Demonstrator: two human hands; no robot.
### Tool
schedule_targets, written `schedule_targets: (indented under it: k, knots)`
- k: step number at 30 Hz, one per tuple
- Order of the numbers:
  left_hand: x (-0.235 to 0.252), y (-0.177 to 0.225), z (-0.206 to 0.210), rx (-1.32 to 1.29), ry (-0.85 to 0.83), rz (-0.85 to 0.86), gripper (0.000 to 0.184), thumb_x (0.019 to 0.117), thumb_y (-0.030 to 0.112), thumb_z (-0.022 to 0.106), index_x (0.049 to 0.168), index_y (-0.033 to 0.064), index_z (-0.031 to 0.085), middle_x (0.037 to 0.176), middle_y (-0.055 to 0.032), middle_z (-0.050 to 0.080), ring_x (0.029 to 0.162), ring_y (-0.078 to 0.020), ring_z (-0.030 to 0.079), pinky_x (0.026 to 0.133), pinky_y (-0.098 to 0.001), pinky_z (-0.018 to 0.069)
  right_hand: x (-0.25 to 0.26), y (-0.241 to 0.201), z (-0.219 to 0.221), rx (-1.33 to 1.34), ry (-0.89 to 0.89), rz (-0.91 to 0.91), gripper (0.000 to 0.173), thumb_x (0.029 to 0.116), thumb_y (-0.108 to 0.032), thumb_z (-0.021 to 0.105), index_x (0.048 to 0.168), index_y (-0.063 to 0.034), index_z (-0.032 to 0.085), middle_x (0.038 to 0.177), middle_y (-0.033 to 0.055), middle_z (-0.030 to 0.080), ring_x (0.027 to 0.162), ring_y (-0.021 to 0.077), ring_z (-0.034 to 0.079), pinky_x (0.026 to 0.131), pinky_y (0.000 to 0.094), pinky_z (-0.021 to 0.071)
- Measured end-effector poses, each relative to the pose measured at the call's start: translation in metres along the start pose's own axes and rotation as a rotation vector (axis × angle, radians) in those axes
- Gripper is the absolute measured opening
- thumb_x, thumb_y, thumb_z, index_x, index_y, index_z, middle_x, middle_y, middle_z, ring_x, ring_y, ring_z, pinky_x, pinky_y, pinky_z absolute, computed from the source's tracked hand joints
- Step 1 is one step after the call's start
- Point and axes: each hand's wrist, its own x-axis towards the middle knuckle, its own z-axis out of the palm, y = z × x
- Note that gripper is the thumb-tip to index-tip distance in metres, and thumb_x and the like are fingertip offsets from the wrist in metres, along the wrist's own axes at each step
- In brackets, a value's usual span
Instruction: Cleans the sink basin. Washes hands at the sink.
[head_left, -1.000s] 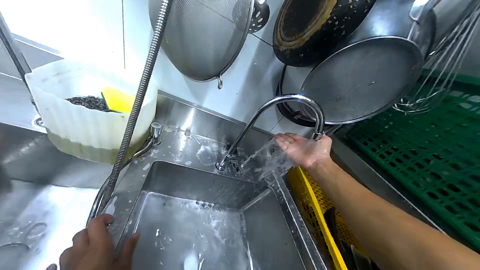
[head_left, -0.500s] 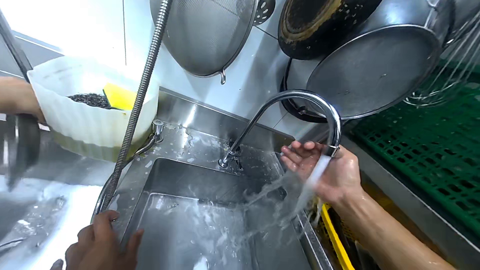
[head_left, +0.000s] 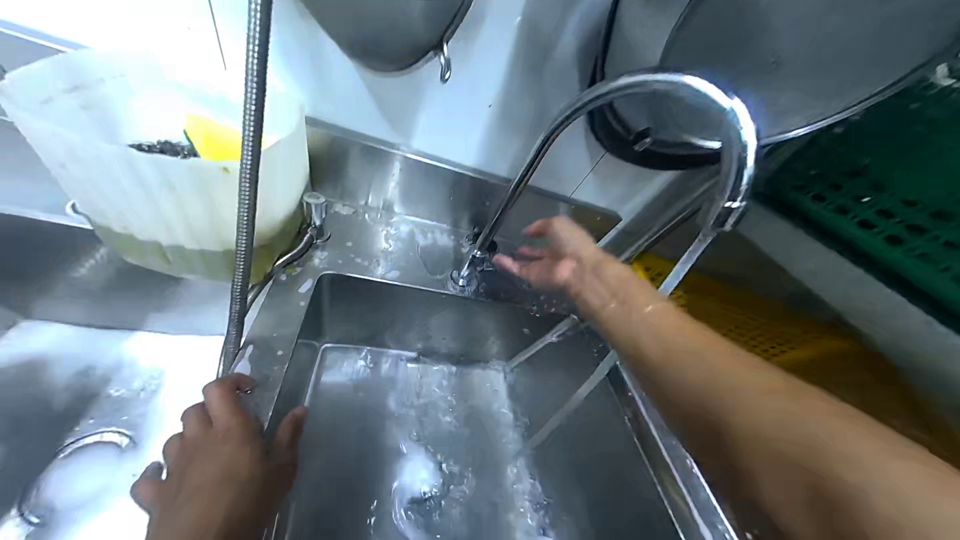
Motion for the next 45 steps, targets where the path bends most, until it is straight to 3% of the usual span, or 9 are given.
schedule_targets:
  k: [3, 8, 11, 15, 23, 27, 32, 40, 45]
  knots:
    - [-0.001, 0.006, -0.001, 0.031, -0.001, -0.027, 0.074, 0.0939, 0.041, 0.073, 0.148, 0.0032, 0.041, 0.129, -0.0365, 0.054, 0.118, -0.0605, 0.053, 0.090, -0.0787, 0.0374, -0.002, 0.009, -0.002, 0.090, -0.011, -0.102, 0.064, 0.1037, -0.025, 0.052, 0.157, -0.0096, 0.021, 0.157, 0.0210, 0.032, 0.130, 0.0343, 0.056, 0.095, 0.0409, 0.0580]
    - [-0.001, 0.010, 0.000, 0.065, -0.002, -0.057, 0.065, 0.0955, 0.028, 0.071, 0.148, 0.0051, 0.041, 0.130, -0.0340, 0.054, 0.118, -0.0578, 0.054, 0.091, -0.0772, 0.0385, 0.013, 0.180, -0.062, -0.648, -0.164, -0.388, 0.033, 0.1078, -0.025, 0.048, 0.132, -0.0035, 0.054, 0.108, 0.0132, 0.066, 0.086, 0.0195, 0.066, 0.077, 0.0398, 0.0563]
    - [-0.001, 0.009, 0.002, 0.093, 0.001, -0.060, 0.058, 0.0968, 0.021, 0.068, 0.147, 0.0064, 0.042, 0.127, -0.0318, 0.056, 0.115, -0.0555, 0.056, 0.089, -0.0754, 0.0400, 0.009, 0.288, -0.084, -1.130, -0.330, -0.118, 0.030, 0.1024, -0.018, 0.057, 0.124, -0.0003, 0.067, 0.115, 0.0183, 0.071, 0.106, 0.0290, 0.069, 0.097, 0.0473, 0.0544]
    - [-0.001, 0.008, 0.002, 0.116, -0.012, -0.042, 0.055, 0.0992, 0.023, 0.065, 0.146, 0.0069, 0.041, 0.123, -0.0302, 0.057, 0.111, -0.0549, 0.057, 0.085, -0.0734, 0.0423, -0.029, 0.358, -0.076, -1.546, -0.580, 0.052, 0.053, 0.0973, -0.023, 0.060, 0.140, 0.0070, 0.053, 0.142, 0.0273, 0.055, 0.135, 0.0381, 0.052, 0.114, 0.0525, 0.0409]
    - [0.000, 0.011, 0.002, 0.132, 0.015, -0.049, 0.053, 0.0979, 0.022, 0.067, 0.142, 0.0081, 0.042, 0.116, -0.0270, 0.058, 0.102, -0.0521, 0.060, 0.080, -0.0702, 0.0436, -0.022, 0.356, -0.103, -1.916, -0.812, -0.158, 0.057, 0.0967, 0.002, 0.053, 0.153, 0.0005, 0.043, 0.162, 0.0248, 0.035, 0.151, 0.0414, 0.031, 0.122, 0.0545, 0.0298]
    - [-0.001, 0.013, 0.004, 0.148, 0.027, -0.054, 0.050, 0.0992, 0.022, 0.065, 0.142, 0.0083, 0.042, 0.117, -0.0272, 0.057, 0.104, -0.0524, 0.059, 0.080, -0.0696, 0.0440, -0.026, 0.372, -0.098, -1.813, -0.680, -0.190, 0.044, 0.0993, 0.004, 0.045, 0.142, 0.0126, 0.050, 0.152, 0.0313, 0.044, 0.144, 0.0413, 0.043, 0.120, 0.0473, 0.0344]
    - [-0.001, 0.019, 0.010, 0.196, 0.077, -0.059, 0.049, 0.0990, 0.022, 0.065, 0.141, 0.0076, 0.043, 0.116, -0.0280, 0.057, 0.103, -0.0531, 0.059, 0.077, -0.0675, 0.0449, -0.026, 0.359, -0.080, -1.877, -0.672, -0.105, 0.034, 0.1031, -0.002, 0.044, 0.130, 0.0106, 0.060, 0.137, 0.0303, 0.057, 0.130, 0.0424, 0.056, 0.110, 0.0507, 0.0446]
    - [0.001, 0.023, 0.001, 0.199, -0.038, -0.102, 0.055, 0.0978, 0.024, 0.068, 0.144, 0.0111, 0.041, 0.121, -0.0247, 0.055, 0.107, -0.0488, 0.058, 0.080, -0.0641, 0.0460, -0.029, 0.358, -0.072, -1.987, -0.802, -0.089, 0.034, 0.1035, 0.000, 0.042, 0.130, 0.0118, 0.059, 0.139, 0.0309, 0.056, 0.132, 0.0434, 0.053, 0.110, 0.0534, 0.0434]
    - [-0.001, 0.016, -0.020, 0.034, -0.206, -0.071, 0.068, 0.0951, 0.039, 0.071, 0.150, 0.0173, 0.037, 0.132, -0.0201, 0.052, 0.116, -0.0444, 0.055, 0.087, -0.0647, 0.0448, -0.028, 0.368, -0.081, -1.840, -0.646, -0.147, 0.036, 0.1013, -0.001, 0.046, 0.133, 0.0088, 0.060, 0.138, 0.0298, 0.058, 0.133, 0.0416, 0.054, 0.113, 0.0507, 0.0411]
